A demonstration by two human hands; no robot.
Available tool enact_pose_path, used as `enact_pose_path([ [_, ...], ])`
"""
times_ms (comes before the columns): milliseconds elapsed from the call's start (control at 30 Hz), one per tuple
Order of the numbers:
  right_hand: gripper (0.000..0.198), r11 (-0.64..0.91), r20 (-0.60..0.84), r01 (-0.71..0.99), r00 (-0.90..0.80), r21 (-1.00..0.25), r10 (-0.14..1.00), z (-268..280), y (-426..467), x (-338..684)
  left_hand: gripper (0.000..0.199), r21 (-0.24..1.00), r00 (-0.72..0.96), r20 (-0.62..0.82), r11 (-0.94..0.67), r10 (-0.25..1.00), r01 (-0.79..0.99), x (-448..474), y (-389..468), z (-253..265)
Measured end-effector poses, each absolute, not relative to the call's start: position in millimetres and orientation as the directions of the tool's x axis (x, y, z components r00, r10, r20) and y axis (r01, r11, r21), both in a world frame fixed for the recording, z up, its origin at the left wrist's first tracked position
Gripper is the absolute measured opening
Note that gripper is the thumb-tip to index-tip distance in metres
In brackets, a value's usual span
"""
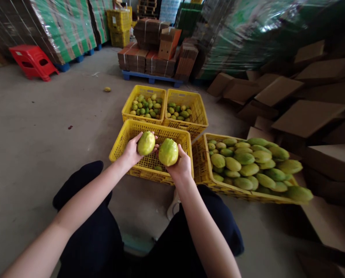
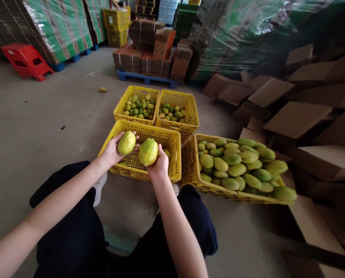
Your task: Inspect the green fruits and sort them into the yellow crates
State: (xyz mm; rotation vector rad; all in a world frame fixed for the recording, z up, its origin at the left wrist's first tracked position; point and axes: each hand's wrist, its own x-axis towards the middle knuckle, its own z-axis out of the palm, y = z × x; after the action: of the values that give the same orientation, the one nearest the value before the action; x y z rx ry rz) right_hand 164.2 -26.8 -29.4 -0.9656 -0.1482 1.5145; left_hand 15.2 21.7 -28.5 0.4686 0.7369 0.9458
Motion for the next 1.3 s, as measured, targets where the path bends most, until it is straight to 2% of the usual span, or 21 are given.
enact_pose_path([
  [133,0.014,-0.236,-0.481,-0.751,0.121,-0.616,0.869,-25.4,-29.8,165.3,0.033,0.625,0.39,-0.358,0.528,0.848,-0.575,11.6,21.2,-29.9],
  [233,0.018,-0.253,-0.483,-0.776,0.074,-0.577,0.873,-20.6,-34.6,163.9,0.035,0.635,0.353,-0.367,0.509,0.86,-0.58,13.8,19.6,-28.5],
  [300,0.02,-0.262,-0.478,-0.795,0.04,-0.547,0.877,-19.5,-36.9,163.6,0.03,0.603,0.319,-0.401,0.51,0.859,-0.614,16.2,18.9,-26.4],
  [400,0.018,-0.233,-0.44,-0.843,0.004,-0.484,0.898,-23.5,-37.1,165.9,0.027,0.483,0.336,-0.463,0.551,0.821,-0.681,18.0,19.7,-22.9],
  [500,0.023,-0.215,-0.387,-0.893,-0.051,-0.396,0.921,-30.0,-34.6,169.8,0.033,0.329,0.414,-0.495,0.606,0.764,-0.724,17.1,21.2,-19.9],
  [600,0.026,-0.233,-0.386,-0.918,-0.097,-0.321,0.917,-32.4,-32.7,171.3,0.033,0.264,0.445,-0.497,0.619,0.745,-0.74,14.9,21.4,-19.7],
  [767,0.028,-0.244,-0.393,-0.926,-0.117,-0.288,0.912,-28.4,-33.4,167.7,0.029,0.278,0.436,-0.45,0.586,0.779,-0.761,9.9,20.6,-25.2],
  [900,0.031,-0.224,-0.383,-0.932,-0.103,-0.285,0.918,-28.5,-34.5,166.4,0.028,0.274,0.421,-0.472,0.583,0.774,-0.765,8.2,22.3,-26.7],
  [1000,0.03,-0.169,-0.367,-0.942,-0.053,-0.291,0.929,-31.4,-33.9,168.1,0.026,0.308,0.354,-0.486,0.535,0.799,-0.787,9.4,24.0,-25.0],
  [1100,0.027,-0.121,-0.414,-0.95,0.008,-0.286,0.91,-34.2,-32.9,170.5,0.018,0.348,0.301,-0.483,0.496,0.822,-0.795,9.8,24.7,-23.6],
  [1233,0.03,-0.182,-0.442,-0.939,-0.037,-0.29,0.896,-35.7,-32.8,170.8,0.017,0.36,0.365,-0.458,0.544,0.811,-0.758,9.9,22.5,-23.0],
  [1300,0.03,-0.186,-0.463,-0.934,-0.025,-0.306,0.886,-35.7,-32.6,169.0,0.022,0.424,0.341,-0.426,0.518,0.838,-0.743,11.3,20.4,-22.8],
])
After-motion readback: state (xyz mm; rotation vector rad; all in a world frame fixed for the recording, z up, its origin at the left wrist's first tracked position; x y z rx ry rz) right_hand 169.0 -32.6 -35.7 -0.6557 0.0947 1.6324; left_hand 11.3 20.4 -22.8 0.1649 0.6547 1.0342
